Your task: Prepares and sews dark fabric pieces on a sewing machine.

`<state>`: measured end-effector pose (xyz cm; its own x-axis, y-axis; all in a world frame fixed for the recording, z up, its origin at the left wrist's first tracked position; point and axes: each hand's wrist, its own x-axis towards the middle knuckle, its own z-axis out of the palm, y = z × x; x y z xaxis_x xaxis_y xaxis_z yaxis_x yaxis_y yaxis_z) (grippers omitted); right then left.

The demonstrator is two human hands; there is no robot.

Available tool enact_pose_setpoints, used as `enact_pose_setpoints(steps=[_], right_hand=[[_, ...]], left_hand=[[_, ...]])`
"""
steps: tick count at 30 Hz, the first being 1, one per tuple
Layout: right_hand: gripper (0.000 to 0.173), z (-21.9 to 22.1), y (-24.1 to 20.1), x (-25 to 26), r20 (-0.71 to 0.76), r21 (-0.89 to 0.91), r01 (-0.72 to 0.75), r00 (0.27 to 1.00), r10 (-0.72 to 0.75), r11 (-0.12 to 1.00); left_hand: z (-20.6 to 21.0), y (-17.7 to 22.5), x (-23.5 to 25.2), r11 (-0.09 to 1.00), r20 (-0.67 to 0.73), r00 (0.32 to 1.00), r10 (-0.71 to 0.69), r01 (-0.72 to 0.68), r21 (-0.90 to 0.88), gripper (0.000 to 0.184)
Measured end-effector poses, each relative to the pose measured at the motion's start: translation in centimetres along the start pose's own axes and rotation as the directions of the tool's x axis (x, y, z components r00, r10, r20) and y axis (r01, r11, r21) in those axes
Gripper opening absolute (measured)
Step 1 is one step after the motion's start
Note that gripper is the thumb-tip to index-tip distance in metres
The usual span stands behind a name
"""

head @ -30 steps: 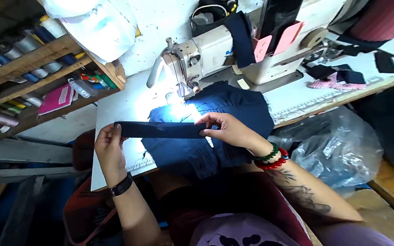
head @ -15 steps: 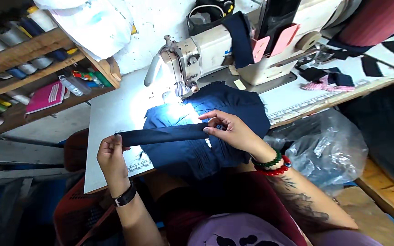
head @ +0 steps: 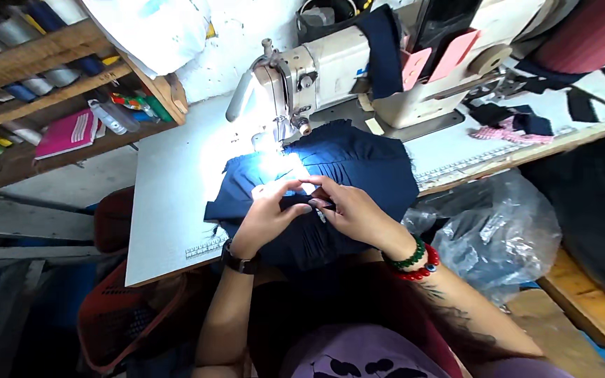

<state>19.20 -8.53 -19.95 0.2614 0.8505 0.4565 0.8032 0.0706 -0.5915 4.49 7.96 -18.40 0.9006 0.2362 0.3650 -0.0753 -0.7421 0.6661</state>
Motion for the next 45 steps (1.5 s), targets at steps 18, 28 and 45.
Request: enact_pose_setpoints(steps=[18,28,45], right_hand=[[0.033,0.7,0.7,0.0,-0.106,0.238,-0.036,0.992,0.063,0.971],[0.014,-1.5,1.2,-0.1,-0.226,0.204,-0.163,0.952,0.208,0.965],[0.034,-2.6,-0.1,-4.5,0.231,0.533,-0.41,0.912,0.339,0.74]], left_hand=[[0.7,0.0,0.2,0.966,-0.088,0.994,-0.06,0.036,-0.256,0.007],[-4.4,-2.3,-1.1,0.962,0.155,0.978,-0.142,0.1,0.254,0.024],[-9.7,-4.4,-2.2,0.822,-0.175,0.855,-0.489,0.384,-0.42,0.01]])
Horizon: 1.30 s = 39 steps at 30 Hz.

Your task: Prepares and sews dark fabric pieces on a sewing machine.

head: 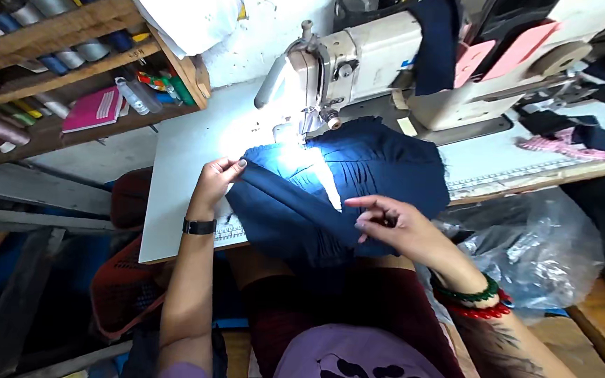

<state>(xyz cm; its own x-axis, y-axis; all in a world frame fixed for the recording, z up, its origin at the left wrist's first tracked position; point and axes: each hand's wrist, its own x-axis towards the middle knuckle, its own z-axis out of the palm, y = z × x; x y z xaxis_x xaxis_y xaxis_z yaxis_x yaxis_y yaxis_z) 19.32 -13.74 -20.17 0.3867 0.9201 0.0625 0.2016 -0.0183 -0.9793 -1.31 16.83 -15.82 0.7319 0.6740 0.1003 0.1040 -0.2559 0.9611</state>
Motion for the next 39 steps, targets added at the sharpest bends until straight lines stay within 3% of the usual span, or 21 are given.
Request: enact_pose_setpoints(steps=[3,7,12,16,31,39], right_hand=[[0.031,1.4,-0.6,-1.5,0.106,0.088,-0.178,0.98,0.169,0.98],[0.009,2.8,0.1,-1.8,0.041,0.174,-0.258,0.966,0.255,0.95],[0.011,3.1,0.6,-1.8,-0.019,0.12,-0.28,0.959,0.284,0.952],[0.01,2.6,0.6,-1.8,-0.002,0.106,-0.328,0.944,0.33,0.939],[0.012,1.7,2.1,-2.1,-0.022,0.045,-0.358,0.933,0.359,0.933],[0.011,2.0,2.6,-2.3,-0.043,0.053,-0.35,0.935,0.352,0.935]], left_hand=[[1.3,1.0,4.0,0.998,0.068,0.997,-0.022,0.017,0.068,0.012],[4.7,1.3,9.0,0.948,0.162,0.987,-0.002,-0.05,0.315,0.017],[7.9,0.6,12.6,0.664,0.307,0.951,-0.035,-0.207,0.718,0.039],[9.1,0.3,12.9,0.629,0.352,0.936,-0.009,-0.268,0.729,0.033],[10.0,0.2,12.7,0.64,0.261,0.959,-0.111,-0.132,0.757,0.035],[9.7,-0.4,13.1,0.631,0.259,0.961,-0.093,-0.144,0.762,0.035]])
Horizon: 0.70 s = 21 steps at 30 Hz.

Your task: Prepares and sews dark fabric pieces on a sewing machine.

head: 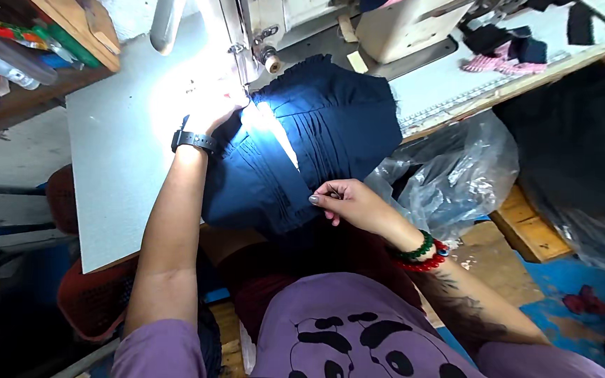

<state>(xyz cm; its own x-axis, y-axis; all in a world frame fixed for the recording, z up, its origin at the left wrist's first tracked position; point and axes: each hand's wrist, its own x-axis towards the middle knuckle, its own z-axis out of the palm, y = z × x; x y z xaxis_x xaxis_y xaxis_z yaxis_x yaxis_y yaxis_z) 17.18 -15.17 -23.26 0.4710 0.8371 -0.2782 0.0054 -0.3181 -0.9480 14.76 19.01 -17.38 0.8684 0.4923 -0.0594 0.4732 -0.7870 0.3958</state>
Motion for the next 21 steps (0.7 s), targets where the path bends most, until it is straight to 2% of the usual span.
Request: enact_pose_setpoints(steps=[10,15,21], right_hand=[[0.012,0.5,0.6,-0.2,-0.022,-0.002,0.028,0.999,-0.028,1.0],[0.014,1.4,0.3,-0.7,-0.018,-0.006,0.059,0.998,-0.059,0.998],[0.014,1.6,0.1,-0.9,0.018,0.042,0.054,0.998,-0.055,0.998]], left_hand=[[-0.2,-1.0,0.1,0.998,0.015,1.0,0.02,-0.019,-0.057,0.031],[-0.1,-2.4,0.5,0.999,0.027,0.999,0.047,-0.048,0.017,0.037],[-0.2,-1.5,0.3,1.0,0.028,1.0,0.012,-0.013,0.008,0.038]])
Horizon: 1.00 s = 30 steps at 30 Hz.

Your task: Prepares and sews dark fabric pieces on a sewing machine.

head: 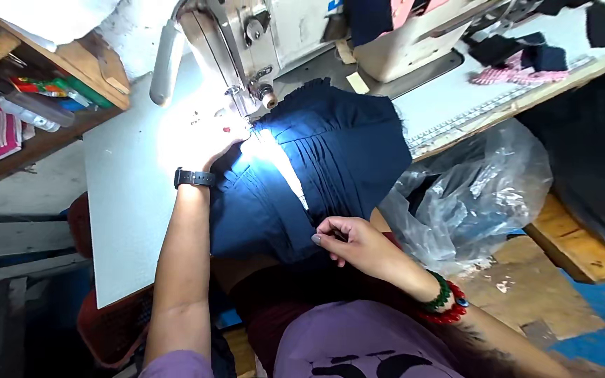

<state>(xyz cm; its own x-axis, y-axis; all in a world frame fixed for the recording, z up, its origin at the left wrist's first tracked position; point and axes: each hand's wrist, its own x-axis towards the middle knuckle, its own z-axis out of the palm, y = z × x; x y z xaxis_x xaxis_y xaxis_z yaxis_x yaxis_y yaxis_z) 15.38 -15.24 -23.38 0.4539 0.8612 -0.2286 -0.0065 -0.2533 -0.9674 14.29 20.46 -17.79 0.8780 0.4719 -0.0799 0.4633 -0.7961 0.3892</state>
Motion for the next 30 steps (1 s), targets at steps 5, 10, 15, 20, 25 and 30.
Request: enact_pose_setpoints(steps=[5,10,15,20,25,30], right_hand=[[0.018,-0.5,0.6,-0.2,0.055,-0.066,-0.01,0.998,0.014,0.998],[0.024,-0.3,1.5,0.0,0.075,-0.2,-0.022,0.996,0.037,0.979],[0.024,-0.4,0.9,0.1,0.063,-0.166,0.045,0.997,-0.035,0.985],[0.024,-0.4,0.8,1.0,0.04,-0.174,0.043,0.999,-0.037,0.984],[0.025,-0.7,0.6,1.5,0.043,-0.182,0.037,0.999,-0.029,0.983],[0.018,-1.0,1.0,0.9,-0.036,-0.156,-0.007,0.999,0.002,0.988]], left_hand=[[0.5,0.6,-0.6,0.995,-0.014,0.998,0.066,-0.067,-0.076,0.027],[0.1,0.2,-1.1,0.995,0.046,0.994,0.096,-0.094,-0.034,0.028],[-0.4,0.0,-0.2,0.993,0.092,0.989,0.115,-0.117,0.016,0.033],[-0.8,0.9,0.2,0.995,0.056,0.997,0.054,-0.059,0.076,0.037],[-0.8,1.3,-0.1,0.986,-0.005,0.999,0.049,-0.048,0.161,0.033],[-0.2,0.0,0.4,0.988,0.053,0.996,0.069,-0.076,0.134,0.046]])
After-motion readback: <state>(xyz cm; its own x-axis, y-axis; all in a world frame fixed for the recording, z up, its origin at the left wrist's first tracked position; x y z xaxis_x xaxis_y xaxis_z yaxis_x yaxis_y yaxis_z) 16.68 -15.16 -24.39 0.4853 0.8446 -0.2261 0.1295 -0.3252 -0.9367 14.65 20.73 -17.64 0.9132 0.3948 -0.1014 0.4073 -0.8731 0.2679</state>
